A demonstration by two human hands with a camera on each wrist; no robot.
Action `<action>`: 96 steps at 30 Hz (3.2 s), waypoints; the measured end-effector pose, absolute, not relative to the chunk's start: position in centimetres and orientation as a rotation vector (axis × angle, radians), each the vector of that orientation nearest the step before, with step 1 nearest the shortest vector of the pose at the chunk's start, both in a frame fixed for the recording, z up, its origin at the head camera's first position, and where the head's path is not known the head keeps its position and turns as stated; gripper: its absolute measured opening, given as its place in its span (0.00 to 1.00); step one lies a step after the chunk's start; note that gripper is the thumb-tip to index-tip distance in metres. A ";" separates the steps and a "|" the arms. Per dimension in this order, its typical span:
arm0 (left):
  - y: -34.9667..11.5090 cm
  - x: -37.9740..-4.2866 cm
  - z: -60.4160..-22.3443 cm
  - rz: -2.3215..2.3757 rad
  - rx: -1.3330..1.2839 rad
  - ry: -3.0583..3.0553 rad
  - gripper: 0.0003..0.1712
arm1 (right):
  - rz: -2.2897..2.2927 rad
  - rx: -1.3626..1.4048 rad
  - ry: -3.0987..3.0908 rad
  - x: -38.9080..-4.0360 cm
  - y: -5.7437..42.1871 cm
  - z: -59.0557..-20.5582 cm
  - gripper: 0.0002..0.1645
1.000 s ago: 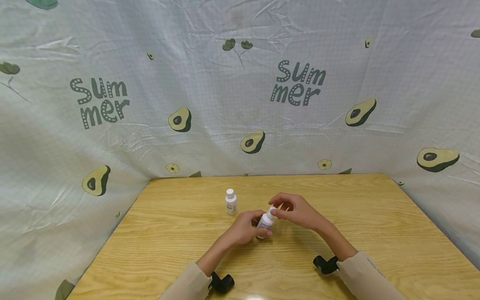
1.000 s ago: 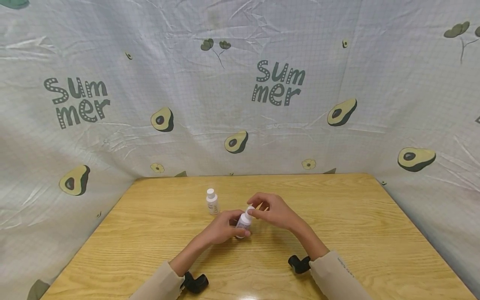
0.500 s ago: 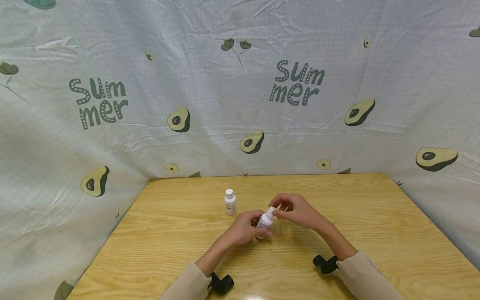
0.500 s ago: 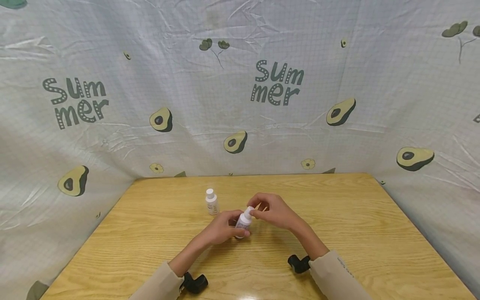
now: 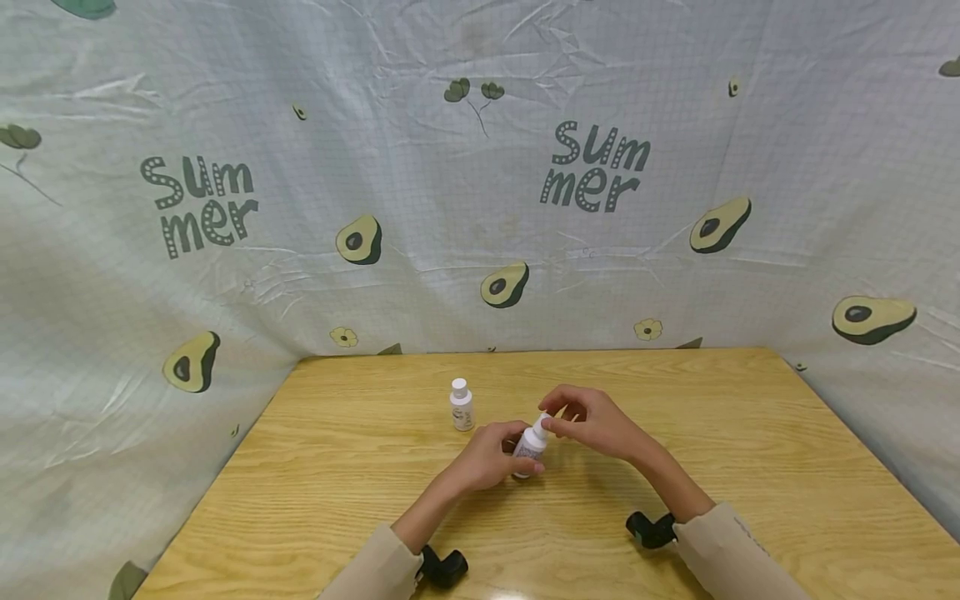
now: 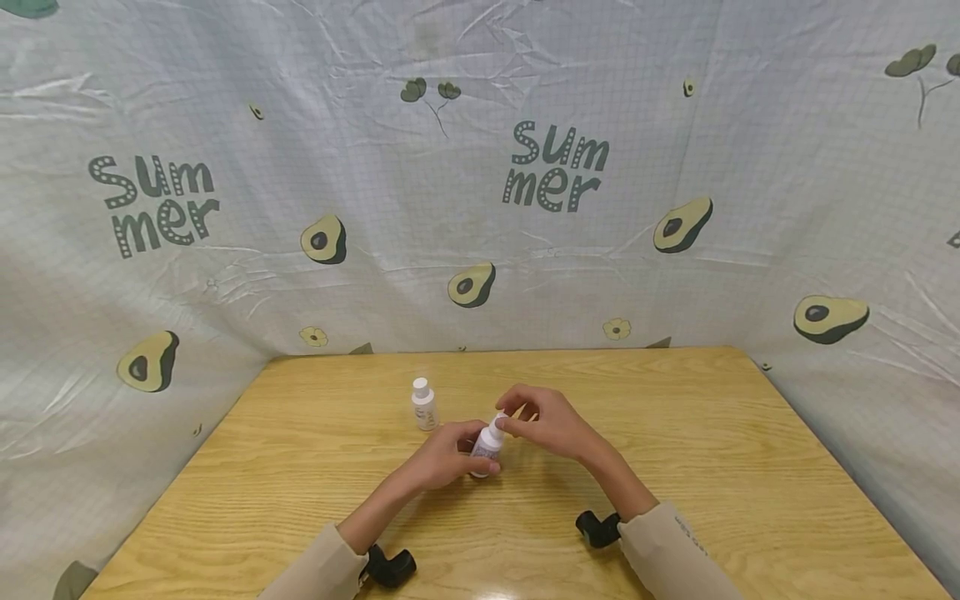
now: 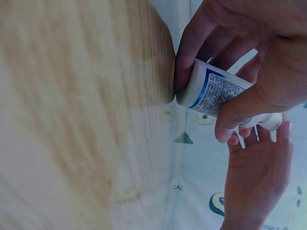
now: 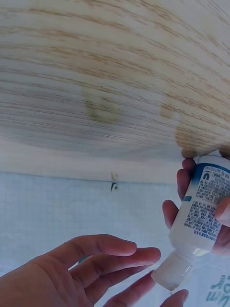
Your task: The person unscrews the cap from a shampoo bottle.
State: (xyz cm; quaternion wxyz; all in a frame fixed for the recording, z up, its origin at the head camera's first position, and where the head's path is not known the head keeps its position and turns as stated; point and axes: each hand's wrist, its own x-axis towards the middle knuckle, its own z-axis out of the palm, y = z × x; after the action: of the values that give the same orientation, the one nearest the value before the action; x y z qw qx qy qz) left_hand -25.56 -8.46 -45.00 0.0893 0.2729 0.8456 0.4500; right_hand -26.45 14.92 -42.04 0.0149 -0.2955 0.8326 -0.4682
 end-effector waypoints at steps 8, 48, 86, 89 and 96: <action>-8.4 -25.6 -45.1 1.354 0.817 2.501 0.16 | -1.453 -0.943 2.593 -26.5 15.0 -42.1 0.11; -8.4 -25.6 -45.0 1.336 0.822 2.528 0.17 | -1.503 -1.038 2.481 -26.5 14.9 -42.2 0.15; -8.4 -25.5 -44.8 1.344 0.807 2.513 0.15 | -1.426 -0.966 2.585 -26.9 14.9 -42.4 0.15; -8.4 -25.5 -44.8 1.345 0.806 2.512 0.16 | -1.433 -0.965 2.588 -26.8 14.9 -42.4 0.12; -8.4 -25.5 -44.9 1.347 0.819 2.512 0.17 | -1.456 -0.993 2.530 -26.7 14.9 -42.3 0.12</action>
State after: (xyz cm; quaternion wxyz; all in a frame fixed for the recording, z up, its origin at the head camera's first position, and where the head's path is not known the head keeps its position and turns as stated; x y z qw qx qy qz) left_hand -25.51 -8.37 -44.86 0.0879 0.2752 0.8437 0.4525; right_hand -26.71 14.88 -42.25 0.0291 -0.3221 0.8201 -0.4721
